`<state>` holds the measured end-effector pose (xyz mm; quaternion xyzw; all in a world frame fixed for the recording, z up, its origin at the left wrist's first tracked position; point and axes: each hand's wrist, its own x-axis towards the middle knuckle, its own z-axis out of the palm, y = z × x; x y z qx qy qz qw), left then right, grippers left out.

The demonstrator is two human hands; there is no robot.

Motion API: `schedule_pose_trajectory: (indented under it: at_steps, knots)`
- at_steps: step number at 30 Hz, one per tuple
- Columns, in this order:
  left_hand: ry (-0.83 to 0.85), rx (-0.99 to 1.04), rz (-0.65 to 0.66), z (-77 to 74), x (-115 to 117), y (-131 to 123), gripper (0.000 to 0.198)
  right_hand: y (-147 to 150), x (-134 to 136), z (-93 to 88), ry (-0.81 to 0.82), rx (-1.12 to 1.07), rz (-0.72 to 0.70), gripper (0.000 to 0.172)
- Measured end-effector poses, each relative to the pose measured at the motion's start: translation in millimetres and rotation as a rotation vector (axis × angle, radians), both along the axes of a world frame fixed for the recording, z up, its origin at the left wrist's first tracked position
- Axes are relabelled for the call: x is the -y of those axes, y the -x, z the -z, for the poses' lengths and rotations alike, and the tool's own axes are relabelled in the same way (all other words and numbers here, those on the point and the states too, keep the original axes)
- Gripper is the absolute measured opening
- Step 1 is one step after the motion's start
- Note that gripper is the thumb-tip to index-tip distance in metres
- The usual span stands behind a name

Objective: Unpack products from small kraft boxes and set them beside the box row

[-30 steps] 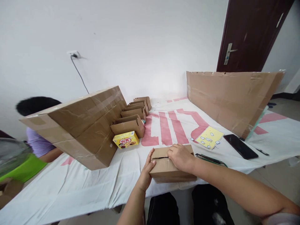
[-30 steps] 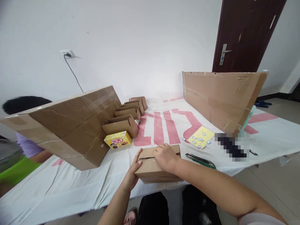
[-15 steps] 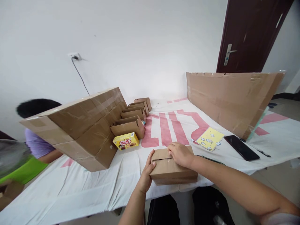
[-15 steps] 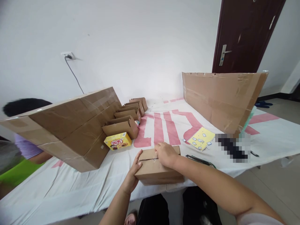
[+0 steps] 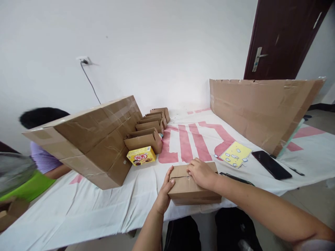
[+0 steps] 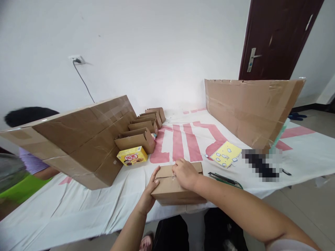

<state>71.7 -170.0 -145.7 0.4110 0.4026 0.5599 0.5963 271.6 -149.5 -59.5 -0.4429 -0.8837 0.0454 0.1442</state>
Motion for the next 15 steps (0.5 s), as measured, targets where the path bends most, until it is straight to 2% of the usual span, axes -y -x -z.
schedule_pose_trajectory:
  at_steps: [7,11,13,15]
  knots:
    - [0.049,0.0,0.018,-5.3,3,-1,0.075,19,7,-9.6,0.001,0.111,-0.033,0.026]
    - [0.061,0.005,0.008,-7.1,4,-2,0.077,17,0,-14.2,0.073,0.083,-0.064,0.018]
    - [0.055,0.001,0.0,-7.8,4,-2,0.078,11,-5,-15.0,0.138,0.034,-0.087,0.008]
    - [0.065,0.002,0.016,-8.9,4,-2,0.08,4,-9,-14.8,0.205,-0.042,-0.084,0.006]
